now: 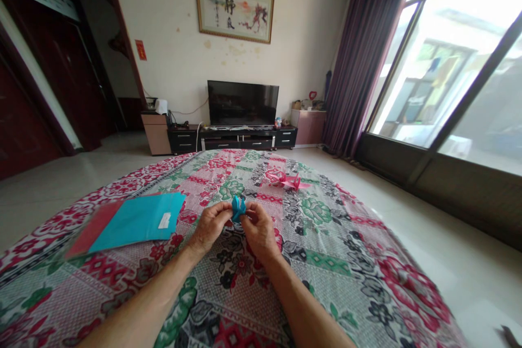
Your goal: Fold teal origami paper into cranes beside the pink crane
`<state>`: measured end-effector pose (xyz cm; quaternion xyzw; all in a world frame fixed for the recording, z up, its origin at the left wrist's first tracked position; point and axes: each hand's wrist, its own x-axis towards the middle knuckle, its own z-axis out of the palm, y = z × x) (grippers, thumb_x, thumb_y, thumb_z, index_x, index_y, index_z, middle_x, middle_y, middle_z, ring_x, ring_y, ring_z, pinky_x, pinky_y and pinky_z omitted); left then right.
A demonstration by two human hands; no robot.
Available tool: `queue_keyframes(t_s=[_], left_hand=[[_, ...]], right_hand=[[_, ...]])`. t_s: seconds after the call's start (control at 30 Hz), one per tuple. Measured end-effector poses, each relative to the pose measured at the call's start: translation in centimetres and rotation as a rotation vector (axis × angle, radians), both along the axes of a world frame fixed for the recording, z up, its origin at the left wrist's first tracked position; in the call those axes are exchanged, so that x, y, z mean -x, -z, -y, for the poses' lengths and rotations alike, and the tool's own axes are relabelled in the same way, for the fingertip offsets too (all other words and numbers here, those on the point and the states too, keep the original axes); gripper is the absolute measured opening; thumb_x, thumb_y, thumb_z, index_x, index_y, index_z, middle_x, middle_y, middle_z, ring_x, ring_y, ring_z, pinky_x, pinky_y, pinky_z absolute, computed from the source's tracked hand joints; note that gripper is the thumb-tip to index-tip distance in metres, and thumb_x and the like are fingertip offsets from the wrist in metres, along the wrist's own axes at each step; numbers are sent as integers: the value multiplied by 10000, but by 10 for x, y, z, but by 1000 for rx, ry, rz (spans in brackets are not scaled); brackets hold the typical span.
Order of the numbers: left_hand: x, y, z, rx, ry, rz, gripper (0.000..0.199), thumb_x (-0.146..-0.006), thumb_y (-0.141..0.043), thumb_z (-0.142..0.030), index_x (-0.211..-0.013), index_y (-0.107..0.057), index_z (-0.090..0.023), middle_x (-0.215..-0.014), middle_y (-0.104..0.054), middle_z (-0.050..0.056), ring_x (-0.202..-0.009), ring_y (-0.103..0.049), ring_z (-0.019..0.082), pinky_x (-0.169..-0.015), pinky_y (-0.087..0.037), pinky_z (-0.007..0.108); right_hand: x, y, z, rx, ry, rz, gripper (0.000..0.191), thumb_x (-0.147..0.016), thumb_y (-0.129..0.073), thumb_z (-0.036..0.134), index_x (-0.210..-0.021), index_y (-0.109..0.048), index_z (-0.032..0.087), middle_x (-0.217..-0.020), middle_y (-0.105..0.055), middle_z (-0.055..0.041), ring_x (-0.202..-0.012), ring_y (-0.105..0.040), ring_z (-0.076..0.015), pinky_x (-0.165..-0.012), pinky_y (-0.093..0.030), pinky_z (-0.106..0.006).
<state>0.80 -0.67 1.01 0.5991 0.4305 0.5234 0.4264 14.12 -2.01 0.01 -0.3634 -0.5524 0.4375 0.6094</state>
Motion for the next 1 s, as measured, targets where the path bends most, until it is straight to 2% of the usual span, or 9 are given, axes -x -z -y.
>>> queue_keyframes(t_s=[0.2, 0.43, 0.63, 0.8, 1.0], left_hand=[[0, -2, 1, -2, 3, -9, 177, -721, -521, -276, -753, -657, -167, -583, -585, -27, -529, -503, 111, -537, -402, 221], [1, 2, -1, 18, 14, 35, 197, -730, -523, -282, -799, -665, -163, -645, -609, -11, -574, -522, 121, -544, -427, 225], [1, 4, -1, 55, 41, 101, 240, -746, -520, -299, -866, -681, -168, -642, -603, -19, -555, -517, 110, -552, -438, 225], [1, 2, 0, 87, 29, 146, 250, -737, -530, -300, -879, -687, -167, -651, -627, -15, -559, -534, 114, -546, -442, 221], [0, 2, -1, 117, 34, 150, 260, -738, -533, -309, -899, -682, -169, -636, -625, -15, -559, -543, 120, -527, -445, 220]], right_hand=[[-3, 2, -3, -7, 6, 10, 145, -691, -625, 211, -821, -568, 183, -764, -639, 4, -711, -583, -124, -696, -442, -241], [-6, 3, -4, 72, -94, -44, 208, -693, -662, 266, -850, -551, 187, -749, -646, 7, -670, -587, -119, -664, -443, -241], [-5, -8, 4, 84, -136, -25, 276, -684, -668, 283, -925, -570, 192, -830, -656, -9, -756, -598, -151, -723, -450, -275], [-7, -16, 10, 115, -79, 10, 206, -710, -597, 290, -889, -603, 189, -810, -638, -1, -741, -574, -154, -701, -457, -274], [-5, -8, 3, 135, -58, -24, 151, -684, -591, 268, -817, -598, 197, -696, -594, 30, -628, -534, -120, -624, -449, -247]])
